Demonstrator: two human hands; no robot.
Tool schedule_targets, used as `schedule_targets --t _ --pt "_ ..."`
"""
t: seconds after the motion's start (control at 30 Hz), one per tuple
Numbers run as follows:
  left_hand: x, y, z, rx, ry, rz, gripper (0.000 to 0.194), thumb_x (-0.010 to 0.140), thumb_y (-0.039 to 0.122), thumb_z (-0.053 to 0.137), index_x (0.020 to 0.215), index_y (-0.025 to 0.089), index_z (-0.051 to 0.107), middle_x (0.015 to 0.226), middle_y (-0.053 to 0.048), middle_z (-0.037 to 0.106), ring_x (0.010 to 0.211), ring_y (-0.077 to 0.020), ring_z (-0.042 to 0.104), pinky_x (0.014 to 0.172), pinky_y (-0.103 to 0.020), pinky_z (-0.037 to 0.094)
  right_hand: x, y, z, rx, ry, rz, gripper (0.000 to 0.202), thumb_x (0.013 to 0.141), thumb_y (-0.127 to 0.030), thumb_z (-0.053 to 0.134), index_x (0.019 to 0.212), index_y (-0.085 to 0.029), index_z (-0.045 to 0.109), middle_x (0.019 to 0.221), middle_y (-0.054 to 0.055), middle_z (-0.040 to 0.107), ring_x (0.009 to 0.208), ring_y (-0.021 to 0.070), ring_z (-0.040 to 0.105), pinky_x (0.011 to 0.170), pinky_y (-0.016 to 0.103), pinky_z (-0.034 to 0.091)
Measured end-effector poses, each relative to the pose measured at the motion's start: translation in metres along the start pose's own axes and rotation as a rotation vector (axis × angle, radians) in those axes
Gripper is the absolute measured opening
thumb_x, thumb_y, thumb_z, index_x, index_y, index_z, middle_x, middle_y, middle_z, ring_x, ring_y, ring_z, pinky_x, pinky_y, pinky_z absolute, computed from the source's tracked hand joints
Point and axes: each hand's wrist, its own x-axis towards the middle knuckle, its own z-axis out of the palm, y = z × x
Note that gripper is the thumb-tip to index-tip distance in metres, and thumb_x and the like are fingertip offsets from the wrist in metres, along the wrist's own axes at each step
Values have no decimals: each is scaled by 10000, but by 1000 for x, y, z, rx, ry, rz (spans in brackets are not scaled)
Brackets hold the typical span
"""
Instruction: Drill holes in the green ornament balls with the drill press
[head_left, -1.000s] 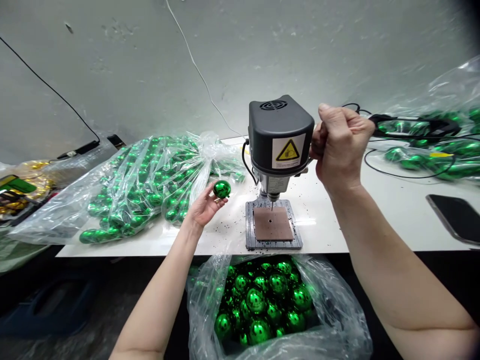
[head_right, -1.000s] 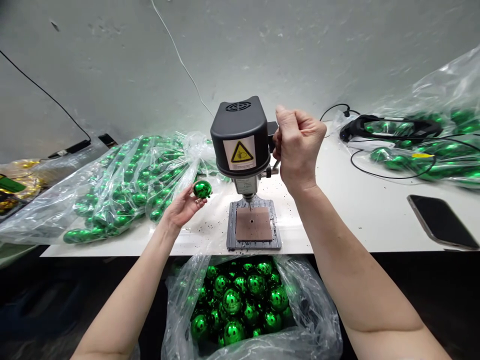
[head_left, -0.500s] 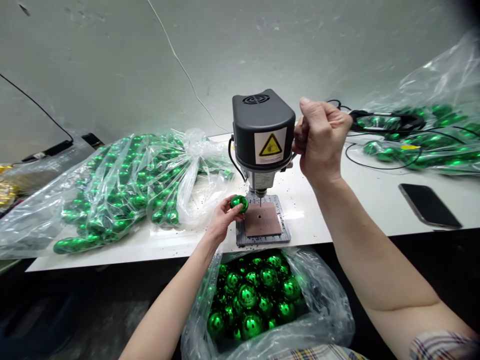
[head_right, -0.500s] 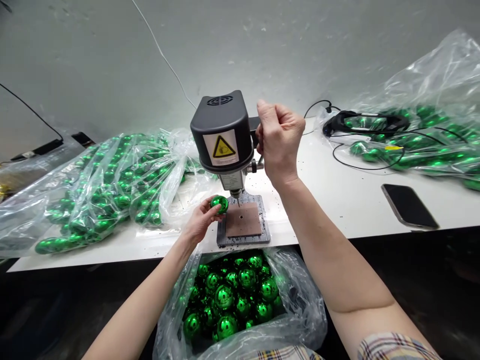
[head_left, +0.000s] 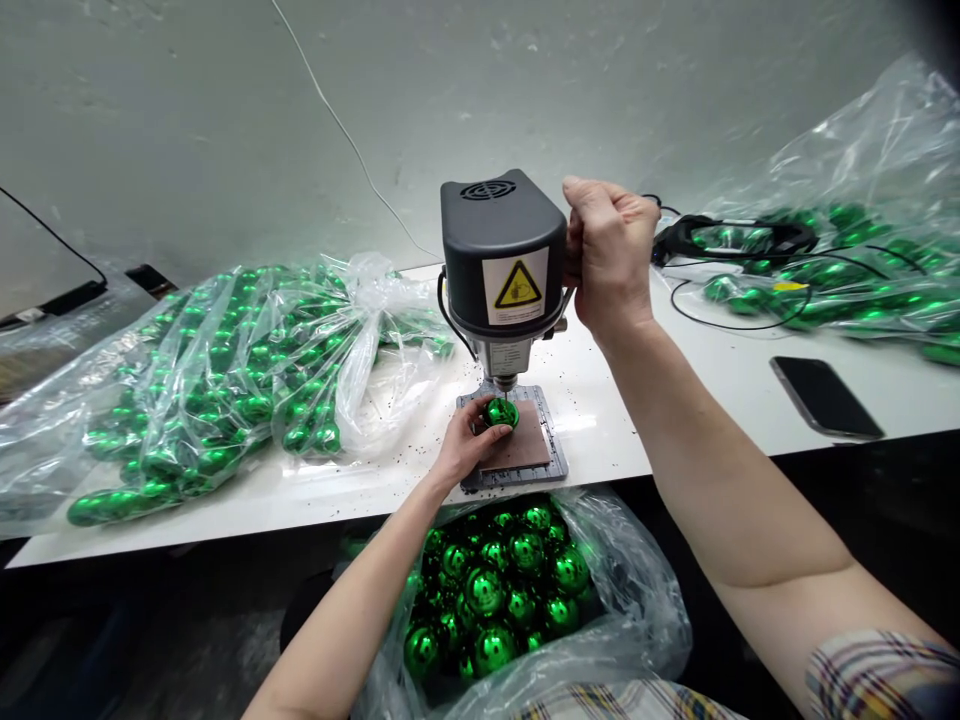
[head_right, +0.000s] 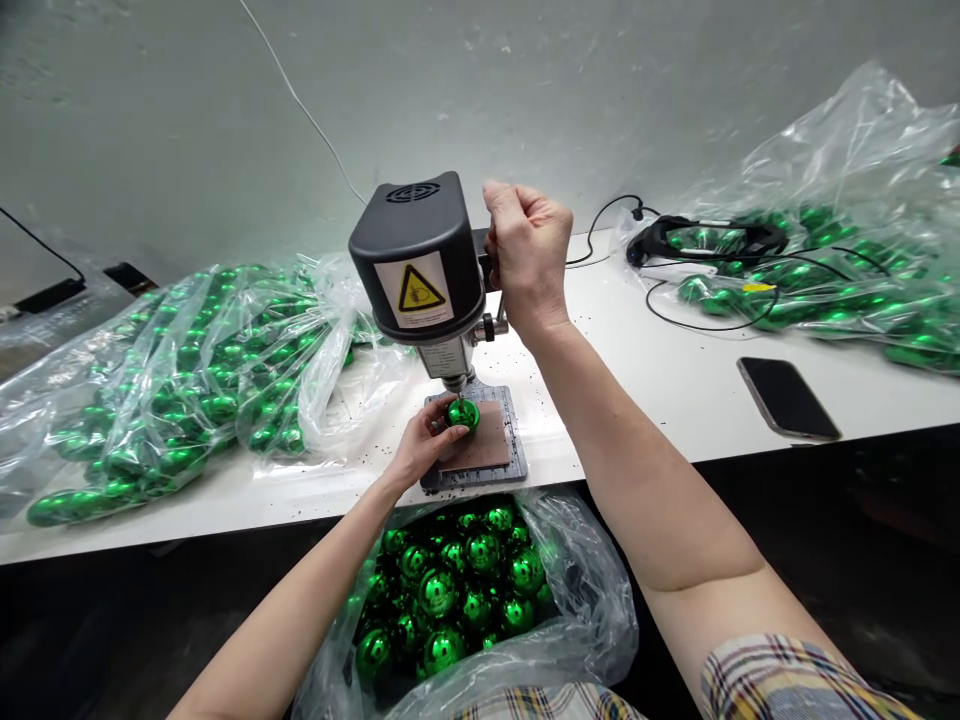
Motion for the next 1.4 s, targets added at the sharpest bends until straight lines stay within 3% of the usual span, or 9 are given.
schedule_targets --t 0.1,0.3,0.53,0.77,0.9,1.23,1.33,1.4 --pt "-4 -6 3 43 19 10 632 703 405 842 1260 183 643 1111 -100 670 994 -235 642 902 -371 516 4 -1 1 18 18 49 470 979 -159 503 548 -229 328 406 -91 305 356 49 215 354 254 156" --pt "-12 -17 10 303 123 100 606 720 388 847 1275 240 653 1058 -84 604 986 -250 603 898 -417 525 7 10 -3 102 -46 -22 493 900 -428 658 568 -231 352 443 -88 332 389 46 209 360 247 197" --pt "-9 -25 14 315 148 121 610 730 371 842 1292 246 642 1069 -85 584 989 -249 617 921 -428 532 -14 1 -8 123 -43 -112 534 863 -465 674 518 -229 341 423 -86 322 330 32 253 323 231 152" --pt "-8 -28 12 300 159 134 622 710 390 860 1280 253 654 1036 -75 608 972 -247 634 919 -425 545 -52 8 -24 133 -21 -354 485 863 -334 663 462 -213 419 403 -76 349 324 52 298 326 262 192" --pt "-8 -28 13 295 166 128 622 701 391 866 1273 257 662 1038 -75 613 958 -247 643 918 -430 550 -71 19 -32 111 1 -447 527 876 -279 631 442 -199 343 404 -72 306 352 45 274 374 260 216" --pt "-7 -33 12 289 152 132 630 715 409 856 1293 272 646 1068 -80 613 980 -255 644 926 -451 551 -87 61 -55 86 -134 -778 514 862 -140 590 489 -165 235 432 -60 277 401 43 265 440 267 251" --pt "-8 -33 12 284 160 132 637 711 406 860 1295 271 644 1089 -85 597 994 -255 639 938 -449 546 -86 51 -50 109 -107 -724 529 856 -147 594 472 -166 230 416 -66 268 380 39 259 428 263 242" --pt "-8 -32 12 277 157 126 641 708 399 864 1296 271 643 1082 -82 594 998 -254 637 943 -449 543 -77 32 -40 110 -35 -572 521 862 -166 597 444 -178 286 394 -74 283 345 40 271 393 258 232"
